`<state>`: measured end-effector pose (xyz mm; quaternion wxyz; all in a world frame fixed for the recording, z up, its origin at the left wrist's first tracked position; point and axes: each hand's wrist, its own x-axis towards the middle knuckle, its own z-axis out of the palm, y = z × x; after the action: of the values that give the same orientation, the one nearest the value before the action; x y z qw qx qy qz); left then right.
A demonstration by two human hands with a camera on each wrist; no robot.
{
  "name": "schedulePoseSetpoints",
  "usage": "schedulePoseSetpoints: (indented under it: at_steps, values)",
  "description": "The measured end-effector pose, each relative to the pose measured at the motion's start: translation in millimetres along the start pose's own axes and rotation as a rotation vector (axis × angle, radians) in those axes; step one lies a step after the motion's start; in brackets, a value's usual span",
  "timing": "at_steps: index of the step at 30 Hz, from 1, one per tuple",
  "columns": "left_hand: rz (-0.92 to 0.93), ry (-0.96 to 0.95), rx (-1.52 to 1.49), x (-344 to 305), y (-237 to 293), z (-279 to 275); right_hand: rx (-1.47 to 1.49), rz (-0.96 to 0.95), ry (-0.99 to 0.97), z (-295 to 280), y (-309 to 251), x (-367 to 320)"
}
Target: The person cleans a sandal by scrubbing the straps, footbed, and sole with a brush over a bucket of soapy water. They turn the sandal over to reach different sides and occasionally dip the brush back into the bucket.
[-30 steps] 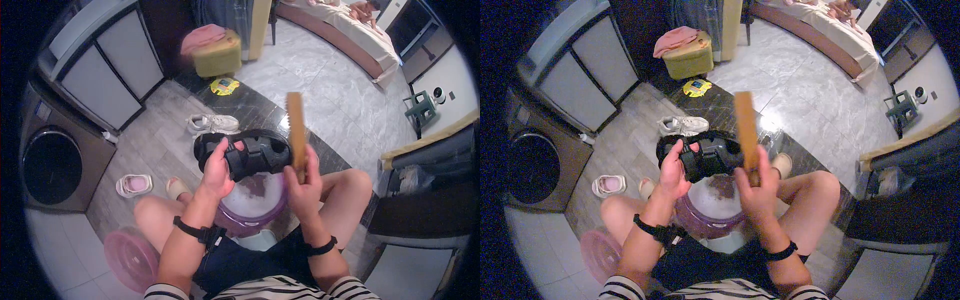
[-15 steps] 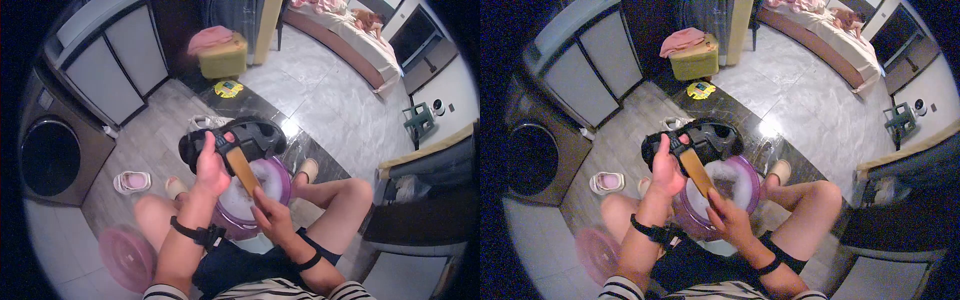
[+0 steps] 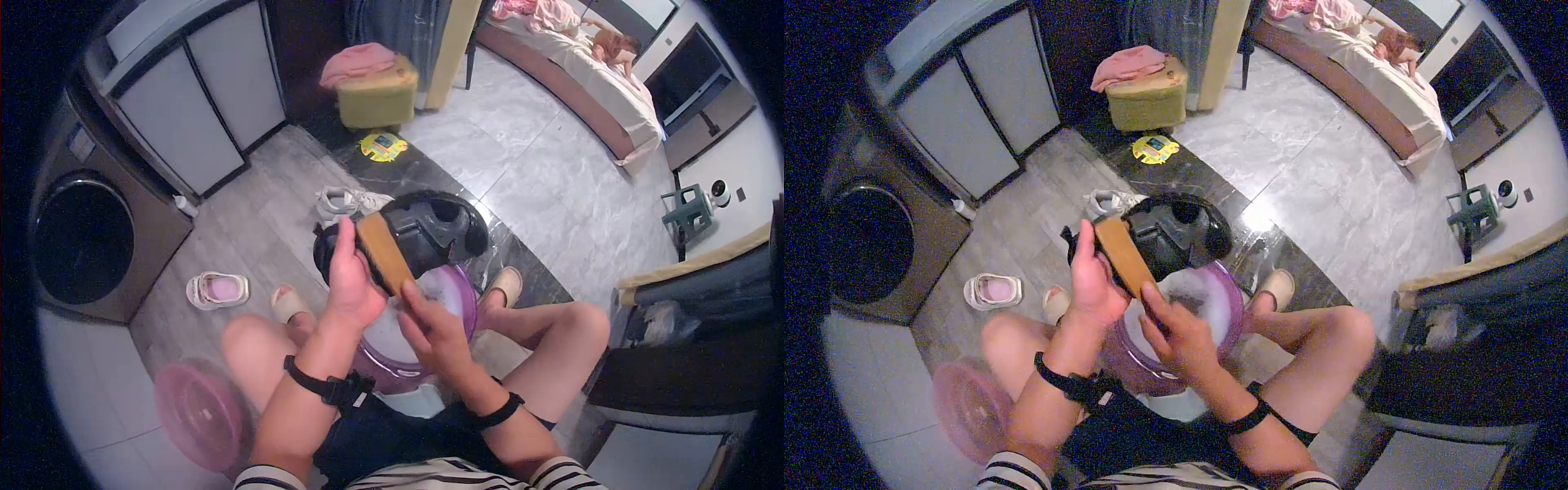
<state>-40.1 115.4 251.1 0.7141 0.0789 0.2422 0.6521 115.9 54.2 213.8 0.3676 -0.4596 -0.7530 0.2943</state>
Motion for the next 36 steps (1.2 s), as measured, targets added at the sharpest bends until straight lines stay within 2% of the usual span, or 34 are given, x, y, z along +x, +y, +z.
schedulePoseSetpoints:
  at_steps: [3, 6, 7, 10, 12, 13, 14, 16, 18, 19, 22, 23, 26, 29, 32, 33, 36]
  values:
    - [0.034, -0.12, -0.047, 4, 12, 0, -0.008, 0.036, -0.073, -4, 10, -29]
    - [-0.02, 0.015, 0.036, 9, -6, -15, 0.025, 0.06, -0.028, -10, 6, -16]
    - [-0.031, 0.005, 0.062, 5, -11, -12, 0.039, 0.047, -0.008, -9, 4, -6]
    - [0.018, 0.076, 0.01, 4, -13, -10, 0.02, -0.003, 0.009, -2, 2, 9]
    - [0.045, -0.051, -0.029, 11, -3, -12, -0.084, -0.032, -0.033, -4, 15, -15]
    - [0.059, -0.111, -0.051, 15, 2, -14, -0.131, 0.05, -0.114, -9, 29, -36]
    - [0.069, -0.167, -0.073, 18, 4, -16, -0.104, 0.096, -0.105, -16, 31, -44]
    - [0.091, -0.117, -0.045, 16, 7, -9, -0.047, 0.2, -0.084, -27, 31, -55]
    - [0.076, -0.059, -0.06, 13, 6, -8, 0.027, 0.227, 0.064, -27, 32, -52]
    - [0.031, -0.121, -0.059, 11, 6, -10, 0.064, 0.234, 0.142, -28, 33, -48]
    - [-0.009, -0.165, -0.037, 11, 5, -14, -0.008, 0.134, 0.188, -42, 27, -40]
    - [0.005, -0.177, -0.022, 12, 5, -13, -0.04, 0.169, 0.169, -49, 27, -36]
    - [0.013, -0.193, 0.007, 14, 1, -8, -0.142, 0.065, 0.438, -61, 36, -3]
    - [-0.046, -0.196, 0.024, 8, 0, -4, 0.199, 0.299, 0.582, -74, 28, 32]
    - [-0.115, -0.209, 0.044, 9, -5, -12, 0.174, 0.261, 0.518, -79, 36, 56]
    - [-0.134, -0.174, 0.04, 10, -7, -14, 0.364, 0.378, 0.44, -80, 26, 61]
    - [-0.153, -0.138, 0.073, 10, -8, -17, 0.477, 0.444, 0.309, -81, 28, 66]
